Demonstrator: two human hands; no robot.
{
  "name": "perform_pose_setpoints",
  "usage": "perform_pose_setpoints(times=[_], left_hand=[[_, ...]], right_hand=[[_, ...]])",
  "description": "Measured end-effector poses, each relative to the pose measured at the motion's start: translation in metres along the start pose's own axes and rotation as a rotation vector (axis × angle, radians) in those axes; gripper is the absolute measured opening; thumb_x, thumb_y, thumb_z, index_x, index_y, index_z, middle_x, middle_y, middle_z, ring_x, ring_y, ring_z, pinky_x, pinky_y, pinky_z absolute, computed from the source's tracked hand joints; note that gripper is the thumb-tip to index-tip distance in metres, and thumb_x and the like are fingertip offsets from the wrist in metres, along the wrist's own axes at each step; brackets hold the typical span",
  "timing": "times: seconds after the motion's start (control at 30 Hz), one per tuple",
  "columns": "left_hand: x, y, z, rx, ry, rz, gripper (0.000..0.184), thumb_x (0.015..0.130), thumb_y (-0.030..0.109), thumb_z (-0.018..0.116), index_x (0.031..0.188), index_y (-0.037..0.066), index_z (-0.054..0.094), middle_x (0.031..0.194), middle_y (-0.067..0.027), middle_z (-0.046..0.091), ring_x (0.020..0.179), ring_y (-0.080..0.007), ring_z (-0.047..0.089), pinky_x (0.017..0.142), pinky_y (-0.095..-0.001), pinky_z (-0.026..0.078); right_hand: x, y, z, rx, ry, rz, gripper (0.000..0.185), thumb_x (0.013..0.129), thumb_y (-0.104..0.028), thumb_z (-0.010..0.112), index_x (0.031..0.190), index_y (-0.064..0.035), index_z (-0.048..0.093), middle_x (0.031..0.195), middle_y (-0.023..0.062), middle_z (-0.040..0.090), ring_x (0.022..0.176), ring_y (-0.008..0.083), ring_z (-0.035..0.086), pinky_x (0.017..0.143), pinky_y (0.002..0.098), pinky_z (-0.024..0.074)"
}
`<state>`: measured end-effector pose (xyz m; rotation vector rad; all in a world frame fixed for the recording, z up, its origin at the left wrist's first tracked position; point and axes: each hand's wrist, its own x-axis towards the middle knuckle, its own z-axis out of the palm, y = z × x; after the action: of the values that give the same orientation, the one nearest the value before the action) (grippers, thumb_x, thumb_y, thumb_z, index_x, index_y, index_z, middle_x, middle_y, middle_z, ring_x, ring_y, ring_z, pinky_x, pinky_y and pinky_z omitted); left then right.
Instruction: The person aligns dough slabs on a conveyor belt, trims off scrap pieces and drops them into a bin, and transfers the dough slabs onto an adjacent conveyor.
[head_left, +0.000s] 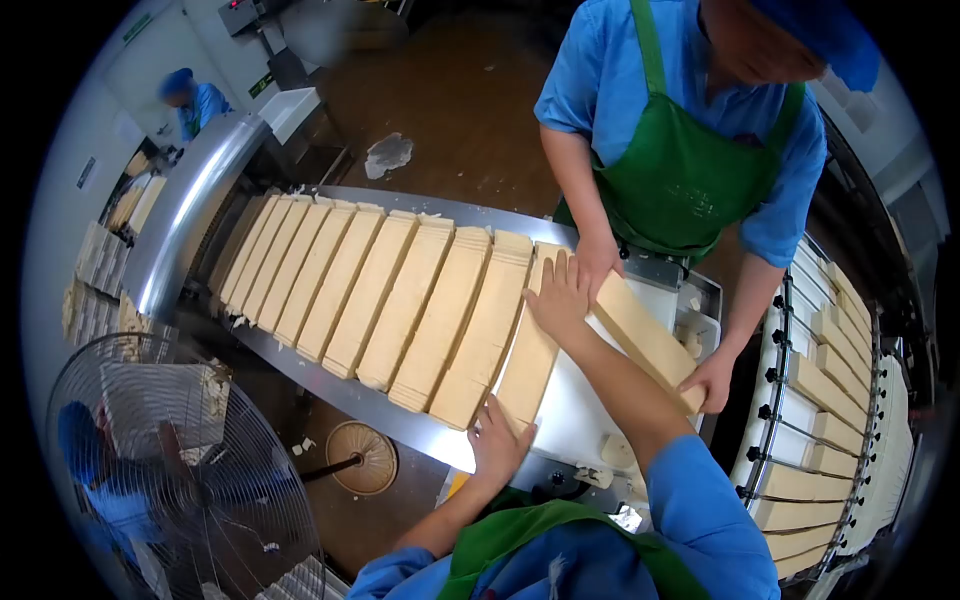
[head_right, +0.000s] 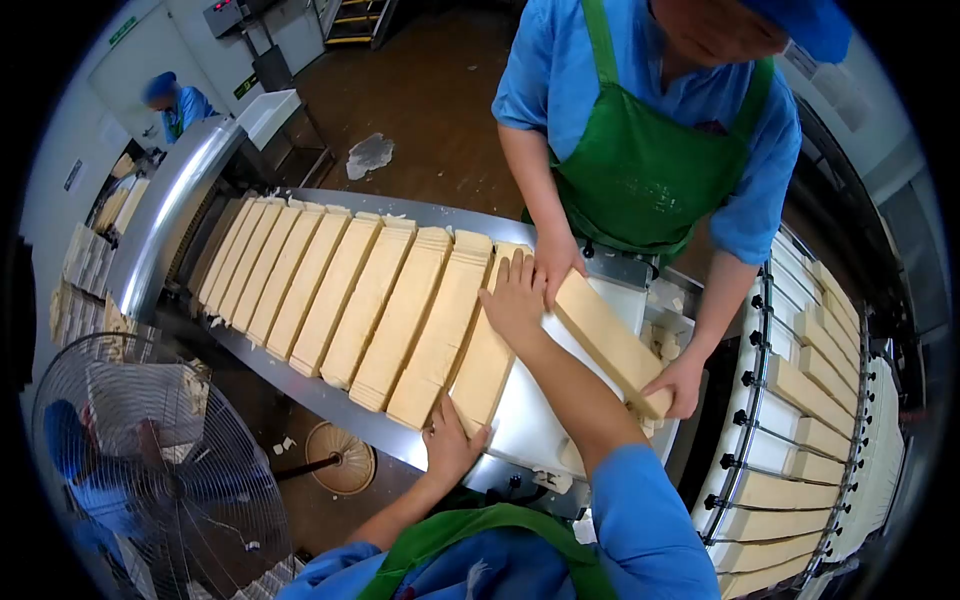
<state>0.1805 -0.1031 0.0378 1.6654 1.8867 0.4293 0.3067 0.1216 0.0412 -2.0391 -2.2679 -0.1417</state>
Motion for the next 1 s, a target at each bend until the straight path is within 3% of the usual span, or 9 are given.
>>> perform_pose_setpoints(times=[0.17, 0.23, 0.33, 0.43, 0.5, 0.57, 0.73, 0.87, 1.0], left_hand=[[0.005, -0.004, 0.0, 0.108, 0.031, 0.12, 0.097, 0.08, 0.048, 0.065, 0.138, -0.012, 0.016, 0.125, -0.0323, 0.038, 0.113, -0.0453, 0.044, 0.095, -0.0535, 0.036], [0.01, -0.004, 0.0, -0.002, -0.155, 0.007, 0.1, 0.078, 0.05, 0.066, 0.138, -0.013, 0.015, 0.12, -0.0322, 0.039, 0.101, -0.0462, 0.051, 0.086, -0.0523, 0.045], [0.012, -0.002, 0.003, 0.016, -0.17, 0.022, 0.097, 0.075, 0.045, 0.068, 0.135, -0.012, 0.018, 0.115, -0.0313, 0.04, 0.092, -0.0455, 0.055, 0.078, -0.05, 0.05], [0.016, 0.006, 0.005, -0.093, -0.207, 0.022, 0.088, 0.072, 0.029, 0.071, 0.132, -0.01, 0.018, 0.114, -0.0327, 0.038, 0.093, -0.0492, 0.052, 0.083, -0.0514, 0.046], [0.017, 0.012, 0.014, -0.131, -0.168, 0.174, 0.086, 0.071, 0.024, 0.073, 0.13, -0.008, 0.02, 0.113, -0.0322, 0.037, 0.094, -0.0496, 0.051, 0.083, -0.051, 0.046], [0.019, 0.029, 0.025, -0.099, -0.193, 0.263, 0.087, 0.07, 0.022, 0.075, 0.131, -0.007, 0.02, 0.114, -0.0321, 0.036, 0.096, -0.0496, 0.05, 0.084, -0.0507, 0.046], [0.015, 0.082, 0.053, -0.125, -0.178, 0.402, 0.08, 0.069, 0.015, 0.075, 0.13, -0.005, 0.027, 0.115, -0.0307, 0.035, 0.104, -0.0468, 0.043, 0.09, -0.0474, 0.042], [0.0, 0.138, 0.08, -0.292, -0.137, 0.481, 0.072, 0.07, 0.005, 0.07, 0.133, 0.003, 0.035, 0.13, -0.033, 0.023, 0.114, -0.0478, 0.039, 0.098, -0.0442, 0.037], [-0.021, 0.217, 0.102, -0.324, -0.212, 0.696, 0.075, 0.068, 0.004, 0.07, 0.135, 0.003, 0.036, 0.139, -0.0272, 0.022, 0.129, -0.0429, 0.028, 0.106, -0.0408, 0.03]], right_hand=[[0.035, 0.004, 0.002, -0.076, -0.104, 0.089, 0.069, 0.089, -0.054, 0.042, 0.136, -0.0036, 0.04, 0.143, 0.0248, 0.032, 0.135, 0.037, 0.025, 0.111, 0.0516, 0.0087], [0.035, 0.004, -0.009, -0.094, -0.217, 0.131, 0.067, 0.09, -0.054, 0.039, 0.135, -0.0048, 0.041, 0.141, 0.026, 0.034, 0.134, 0.0376, 0.026, 0.11, 0.0514, 0.0091], [0.022, 0.019, -0.017, -0.126, -0.169, 0.222, 0.055, 0.089, -0.049, 0.042, 0.124, -0.007, 0.047, 0.124, 0.0222, 0.046, 0.12, 0.0361, 0.041, 0.106, 0.0499, 0.0175], [0.004, 0.061, -0.04, 0.146, -0.358, 0.566, 0.068, 0.079, -0.053, 0.052, 0.127, -0.0062, 0.043, 0.126, 0.0187, 0.04, 0.113, 0.0353, 0.046, 0.099, 0.0522, 0.0305], [-0.019, 0.097, -0.051, 0.293, -0.401, 0.811, 0.077, 0.075, -0.053, 0.057, 0.131, -0.0047, 0.039, 0.132, 0.0184, 0.035, 0.118, 0.0365, 0.042, 0.095, 0.0544, 0.0352], [-0.05, 0.135, -0.029, 0.093, -0.366, 0.667, 0.086, 0.072, -0.051, 0.061, 0.137, -0.0021, 0.034, 0.14, 0.0222, 0.028, 0.134, 0.0411, 0.021, 0.092, 0.0567, 0.0402], [-0.131, 0.198, -0.066, 0.642, -0.004, 1.136, 0.086, 0.072, -0.041, 0.067, 0.136, -0.0014, 0.025, 0.139, 0.0261, 0.025, 0.122, 0.0463, 0.04, 0.092, 0.0516, 0.0439], [-0.217, 0.254, -0.102, 0.744, 0.421, 1.272, 0.079, 0.071, -0.032, 0.067, 0.132, -0.0022, 0.026, 0.131, 0.0278, 0.029, 0.11, 0.0477, 0.049, 0.092, 0.0501, 0.0443], [-0.297, 0.326, -0.147, 0.672, 0.571, 1.476, 0.08, 0.075, -0.041, 0.067, 0.132, -0.0026, 0.026, 0.127, 0.0271, 0.034, 0.105, 0.0465, 0.053, 0.089, 0.049, 0.0467]])
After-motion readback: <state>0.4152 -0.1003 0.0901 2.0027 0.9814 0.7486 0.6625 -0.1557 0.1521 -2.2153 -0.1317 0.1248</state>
